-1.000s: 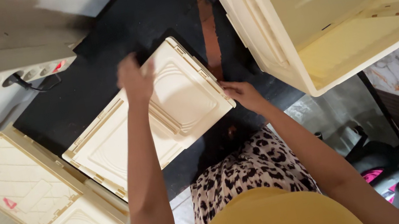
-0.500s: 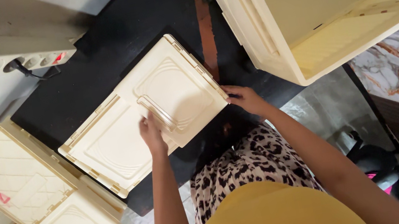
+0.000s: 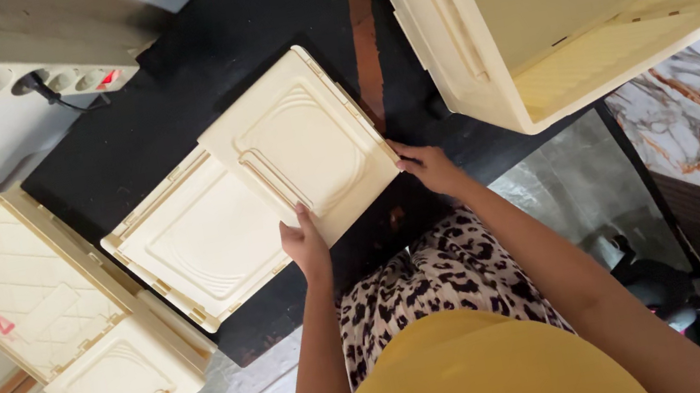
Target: The person takes apart a beige plastic storage cabinet on a dark table, separating its side panels, drawer and door assembly, then fits the drawer back into the frame and attaches the louvered double-door panel, pressing the parts to snap them together.
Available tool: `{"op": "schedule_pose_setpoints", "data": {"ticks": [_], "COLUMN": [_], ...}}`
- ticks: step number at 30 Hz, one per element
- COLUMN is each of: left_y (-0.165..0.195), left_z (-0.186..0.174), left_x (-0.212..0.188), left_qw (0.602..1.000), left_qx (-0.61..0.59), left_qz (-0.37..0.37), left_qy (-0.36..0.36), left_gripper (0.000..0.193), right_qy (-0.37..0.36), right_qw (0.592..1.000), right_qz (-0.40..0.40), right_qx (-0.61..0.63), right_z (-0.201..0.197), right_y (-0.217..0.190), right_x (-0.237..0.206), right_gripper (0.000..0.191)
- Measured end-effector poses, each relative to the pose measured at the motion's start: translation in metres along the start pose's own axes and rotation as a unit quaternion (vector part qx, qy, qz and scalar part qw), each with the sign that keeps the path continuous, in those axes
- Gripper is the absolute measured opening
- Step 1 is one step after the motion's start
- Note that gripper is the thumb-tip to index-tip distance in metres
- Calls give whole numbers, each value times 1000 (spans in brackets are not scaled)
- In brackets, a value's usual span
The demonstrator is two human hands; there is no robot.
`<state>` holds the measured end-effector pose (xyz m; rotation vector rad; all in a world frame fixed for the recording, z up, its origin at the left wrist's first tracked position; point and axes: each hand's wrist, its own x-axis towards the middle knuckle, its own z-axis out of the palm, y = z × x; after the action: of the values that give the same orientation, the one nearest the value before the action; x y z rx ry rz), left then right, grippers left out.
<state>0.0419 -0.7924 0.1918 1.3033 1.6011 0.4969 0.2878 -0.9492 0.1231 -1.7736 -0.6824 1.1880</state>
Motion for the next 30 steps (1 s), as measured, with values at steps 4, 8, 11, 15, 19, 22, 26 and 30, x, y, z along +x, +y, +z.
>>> {"op": "schedule_pose_setpoints", "data": {"ticks": [4, 8, 11, 15, 19, 22, 26, 30], "left_y": [7, 13, 13, 3, -1, 22, 70, 95], "left_z": [-1, -2, -9, -33, -38, -37, -20, -17], "left_x": [-6, -3, 0, 9, 45, 85, 107, 96], "left_qw": [1000, 1000, 995, 976, 965, 926, 918, 932], "left_qx": [11, 18, 2, -80, -167, -269, -260, -227], "left_qz": [-13, 0, -85, -72, -94, -48, -149, -152], "left_qy": [-5, -3, -59, -190, -180, -259, -260, -240], "left_gripper": [50, 59, 47, 55, 61, 53, 41, 34], "right_qy": [-14, -14, -17, -23, 9, 25, 45, 39], "right_qw": [995, 995, 995, 992, 998, 999, 998, 996], "right_qz": [100, 82, 78, -4, 1, -5, 8, 49], "right_qx": [14, 51, 68, 127, 70, 23, -36, -62], "right_z": [5, 5, 4, -3, -6, -3, 0, 0], "right_y": [7, 6, -2, -14, -29, -48, -60, -63], "right_x": [1, 2, 0, 6, 32, 59, 71, 69], "right_gripper": [53, 52, 53, 46, 35, 36, 37, 35]}}
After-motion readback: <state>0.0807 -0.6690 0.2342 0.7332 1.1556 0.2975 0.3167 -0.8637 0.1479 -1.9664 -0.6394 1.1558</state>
